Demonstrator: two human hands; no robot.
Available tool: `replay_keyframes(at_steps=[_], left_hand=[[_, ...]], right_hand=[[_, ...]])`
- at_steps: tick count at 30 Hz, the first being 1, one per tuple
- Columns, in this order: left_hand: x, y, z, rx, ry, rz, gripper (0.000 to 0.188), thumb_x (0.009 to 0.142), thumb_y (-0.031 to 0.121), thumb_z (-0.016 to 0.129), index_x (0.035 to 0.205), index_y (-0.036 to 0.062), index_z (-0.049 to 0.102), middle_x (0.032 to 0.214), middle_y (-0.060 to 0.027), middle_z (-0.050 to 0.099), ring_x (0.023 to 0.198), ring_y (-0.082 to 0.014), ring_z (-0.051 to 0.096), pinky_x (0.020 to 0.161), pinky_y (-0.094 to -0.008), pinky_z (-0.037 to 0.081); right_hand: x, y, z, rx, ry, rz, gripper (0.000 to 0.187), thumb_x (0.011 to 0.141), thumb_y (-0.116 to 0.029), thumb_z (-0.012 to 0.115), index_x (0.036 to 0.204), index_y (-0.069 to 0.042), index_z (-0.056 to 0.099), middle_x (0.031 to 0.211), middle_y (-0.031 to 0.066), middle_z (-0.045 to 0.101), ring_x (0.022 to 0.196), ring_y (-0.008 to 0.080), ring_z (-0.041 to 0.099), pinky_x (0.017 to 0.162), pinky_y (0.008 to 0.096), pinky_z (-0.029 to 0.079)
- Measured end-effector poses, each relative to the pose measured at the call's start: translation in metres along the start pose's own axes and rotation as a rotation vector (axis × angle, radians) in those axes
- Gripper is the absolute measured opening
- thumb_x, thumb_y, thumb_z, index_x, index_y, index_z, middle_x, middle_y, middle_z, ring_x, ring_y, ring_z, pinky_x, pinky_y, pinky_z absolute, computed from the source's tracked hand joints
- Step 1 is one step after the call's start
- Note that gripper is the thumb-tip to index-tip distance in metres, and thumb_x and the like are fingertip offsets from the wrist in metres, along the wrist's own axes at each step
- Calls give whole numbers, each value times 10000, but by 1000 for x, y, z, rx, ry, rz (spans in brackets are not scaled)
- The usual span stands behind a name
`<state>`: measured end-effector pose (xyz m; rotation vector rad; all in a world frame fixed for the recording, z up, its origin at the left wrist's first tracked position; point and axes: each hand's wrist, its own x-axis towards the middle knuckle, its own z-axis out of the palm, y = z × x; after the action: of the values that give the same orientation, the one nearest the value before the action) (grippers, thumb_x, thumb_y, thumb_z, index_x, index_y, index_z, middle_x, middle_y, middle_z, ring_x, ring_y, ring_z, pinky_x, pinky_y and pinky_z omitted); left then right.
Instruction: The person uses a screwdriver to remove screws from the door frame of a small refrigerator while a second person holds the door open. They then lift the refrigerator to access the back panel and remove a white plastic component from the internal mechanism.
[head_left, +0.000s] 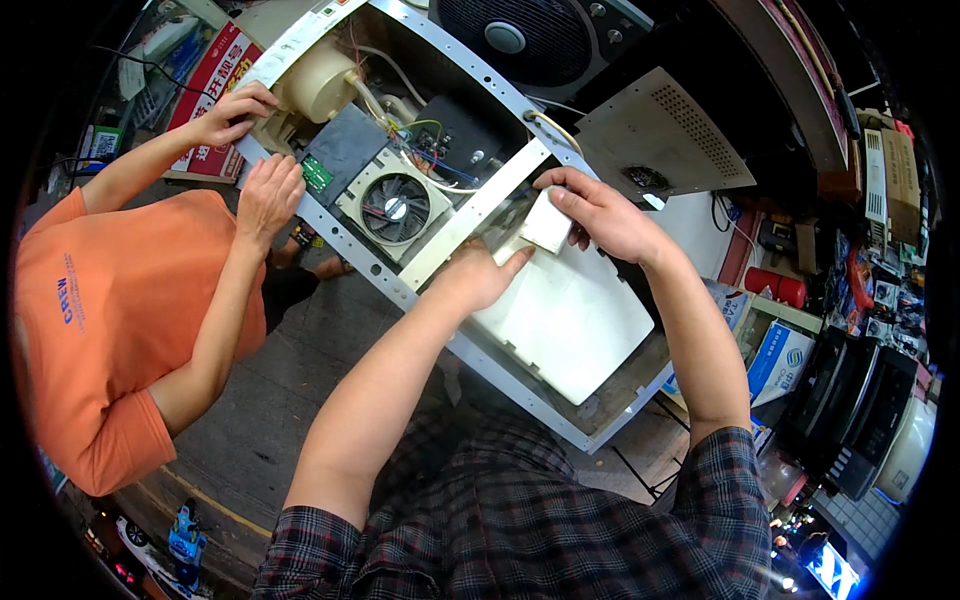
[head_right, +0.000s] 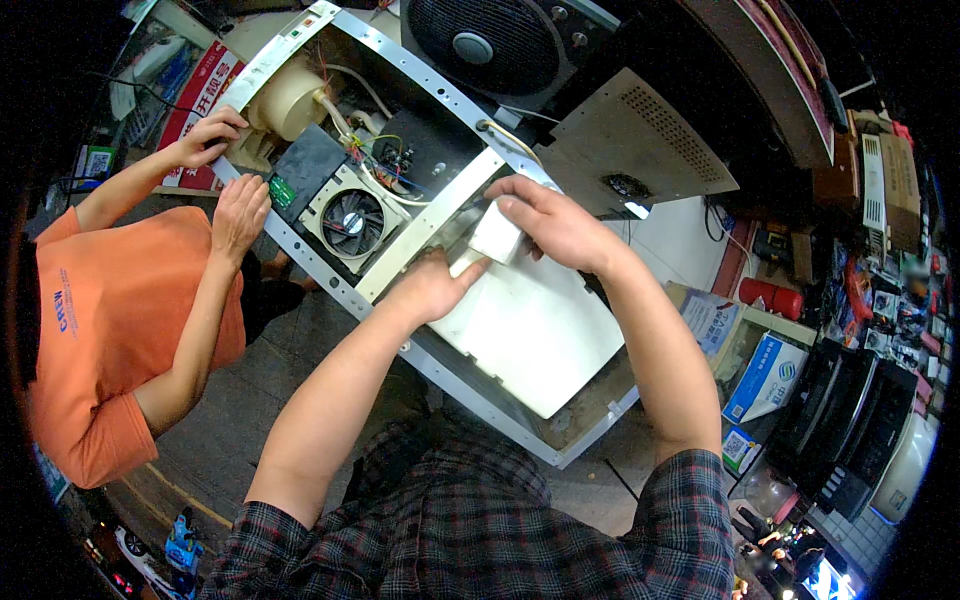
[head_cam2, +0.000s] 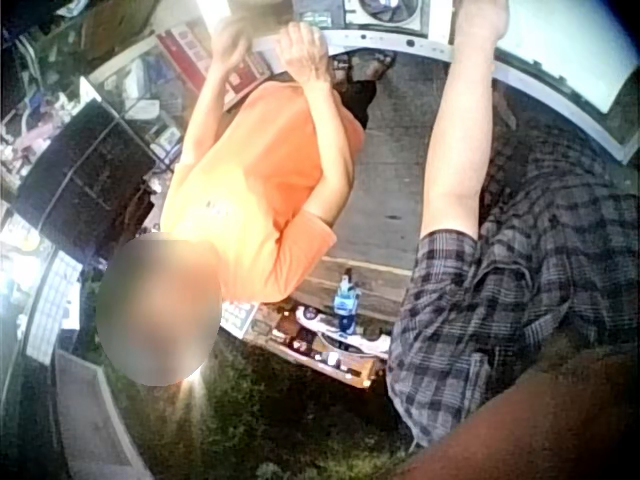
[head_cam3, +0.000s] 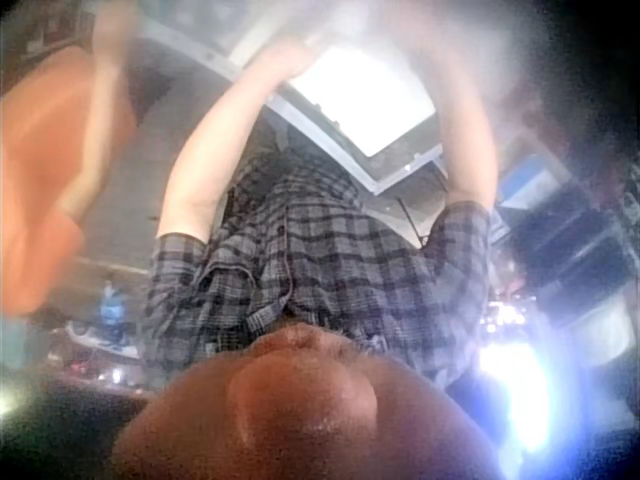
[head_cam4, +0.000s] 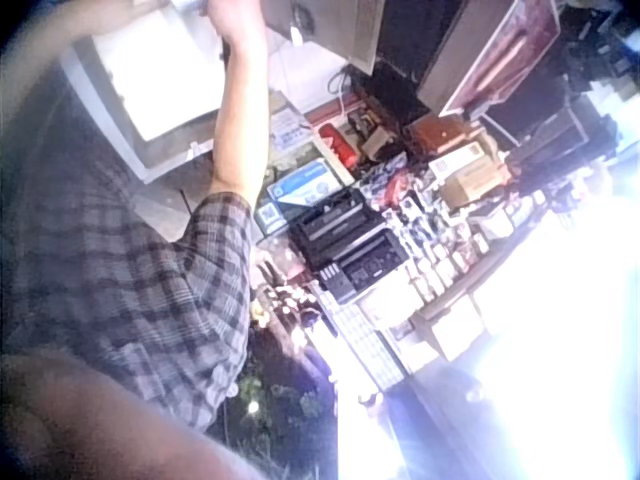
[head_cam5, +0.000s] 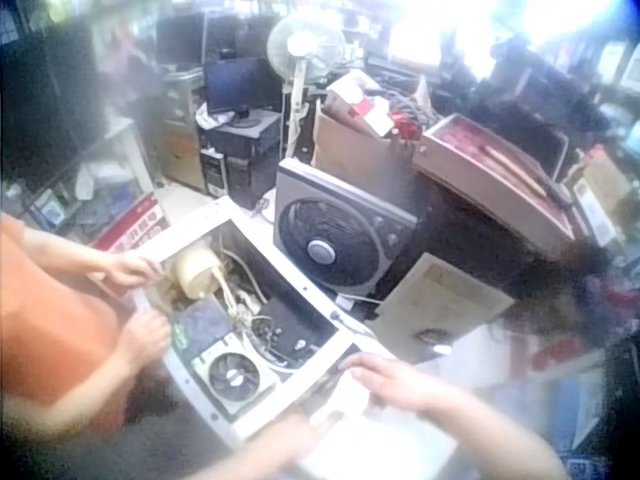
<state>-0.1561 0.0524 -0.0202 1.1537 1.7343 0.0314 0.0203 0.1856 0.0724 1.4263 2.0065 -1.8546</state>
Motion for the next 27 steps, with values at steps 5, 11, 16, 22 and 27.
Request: replay_keyframes(at_steps=[5, 11, 16, 22, 27], left_hand=[[17, -14, 11, -143, 12, 46, 1084, 965, 777, 545, 1576, -108, 409, 1511, -342, 557, 1424, -432, 556, 1195, -453, 446], [10, -12, 6, -138, 3, 35, 1080, 948, 759, 587, 1573, -104, 411, 1549, -317, 534, 1440, -424, 539, 1197, -445, 446], [10, -17, 9, -151, 36, 118, 1069, 925, 707, 672, 1551, -123, 422, 1505, -348, 556, 1417, -435, 557, 1187, -443, 456], [7, -16, 5, -175, 44, 127, 1108, 894, 678, 735, 1531, -167, 406, 1464, -383, 568, 1390, -451, 578, 1179, -450, 462], [3, -12, -1, -179, -4, 97, 1144, 876, 712, 730, 1529, -169, 405, 1451, -382, 578, 1376, -461, 586, 1171, -456, 470]], right_hand=[[-4, 10, -13, 69, -184, -176, 623, 1016, -353, 693, 1552, -92, 514, 1233, 75, 685, 1019, 176, 667, 906, 337, 573], [-3, -18, -5, -522, -133, -180, 542, 972, -424, 759, 1388, -99, 638, 1215, 132, 691, 1043, 256, 706, 916, 404, 576], [7, -3, 12, -909, 89, -547, 478, 963, -469, 738, 1233, -76, 697, 1214, 138, 653, 1003, 351, 712, 877, 452, 582], [14, 3, 29, -982, 76, -534, 416, 944, -322, 775, 1239, -45, 682, 1290, 141, 642, 1064, 345, 716, 901, 430, 602], [14, 9, 29, -872, -7, -510, 355, 948, -192, 759, 1254, -30, 679, 1297, 135, 656, 1088, 343, 715, 938, 426, 598]])
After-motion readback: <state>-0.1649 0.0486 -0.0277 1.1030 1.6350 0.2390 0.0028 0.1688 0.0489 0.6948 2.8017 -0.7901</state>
